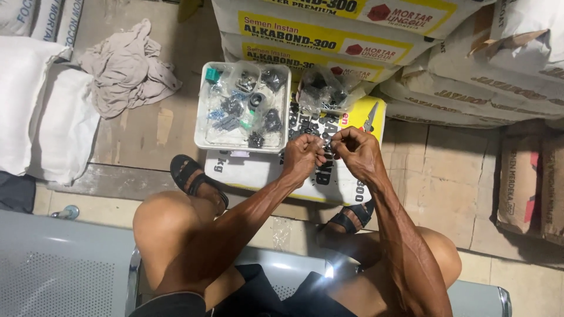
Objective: Sorting small black metal fasteners into a plastic storage bin.
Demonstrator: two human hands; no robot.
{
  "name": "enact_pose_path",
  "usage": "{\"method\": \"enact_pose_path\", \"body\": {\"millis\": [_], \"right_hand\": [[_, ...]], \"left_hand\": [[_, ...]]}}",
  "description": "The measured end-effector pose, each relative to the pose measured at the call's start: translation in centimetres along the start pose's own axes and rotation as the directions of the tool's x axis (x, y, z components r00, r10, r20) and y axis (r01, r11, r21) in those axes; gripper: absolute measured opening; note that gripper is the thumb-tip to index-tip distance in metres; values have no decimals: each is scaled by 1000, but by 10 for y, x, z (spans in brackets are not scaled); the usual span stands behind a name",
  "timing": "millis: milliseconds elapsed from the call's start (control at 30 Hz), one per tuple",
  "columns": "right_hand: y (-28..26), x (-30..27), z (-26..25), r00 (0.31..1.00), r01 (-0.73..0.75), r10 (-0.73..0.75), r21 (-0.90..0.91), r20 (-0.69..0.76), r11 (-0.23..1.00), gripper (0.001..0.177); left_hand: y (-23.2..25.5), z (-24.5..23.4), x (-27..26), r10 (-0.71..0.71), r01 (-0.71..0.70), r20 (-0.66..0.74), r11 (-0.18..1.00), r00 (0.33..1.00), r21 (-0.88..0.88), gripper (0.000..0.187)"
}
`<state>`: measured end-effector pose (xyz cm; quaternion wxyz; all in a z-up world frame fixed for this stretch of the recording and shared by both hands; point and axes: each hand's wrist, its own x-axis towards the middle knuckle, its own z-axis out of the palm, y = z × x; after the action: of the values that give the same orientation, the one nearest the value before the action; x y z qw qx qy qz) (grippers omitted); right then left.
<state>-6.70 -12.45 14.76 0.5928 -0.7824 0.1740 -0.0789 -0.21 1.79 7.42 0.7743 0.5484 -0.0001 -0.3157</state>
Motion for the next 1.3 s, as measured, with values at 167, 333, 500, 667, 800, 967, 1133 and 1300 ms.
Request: {"method": "enact_pose_path", "body": {"millis": [167,333,500,667,800,967,1133,1300], "right_hand": [[24,-3,10,1000,11,-11,15,-16,1000,14],[23,-6,17,999,-17,18,48,-35,999,13],[-3,-5,4,1000,6,-6,-120,0,993,17],[17,-6,-2,1000,19,-18,-317,8,948,11],[13,-18,2,995,87,-98,-357,-12,930,10],[10,-29,-2,994,105,-113,-418,4,903,15],[21,-34,9,988,151,-151,-428,34,891,18],[33,-34,20,957,268,-274,-660,97,702,22]], "left_hand": [[5,-1,-8,-13,12,16,999,1000,35,15],[-1,-7,-4,-94,94,24,995,995,-14,16],[-3,-6,7,-130,132,31,990,991,-49,16],[12,3,-12,-41,41,-4,996,999,84,25],[-4,5,-23,64,-38,-106,972,992,232,29],[-15,13,-26,-220,216,-20,969,975,-119,27],[-29,-4,-17,-248,249,24,964,969,-90,20],[-57,-9,-10,116,-111,-1,958,993,264,3]]}}
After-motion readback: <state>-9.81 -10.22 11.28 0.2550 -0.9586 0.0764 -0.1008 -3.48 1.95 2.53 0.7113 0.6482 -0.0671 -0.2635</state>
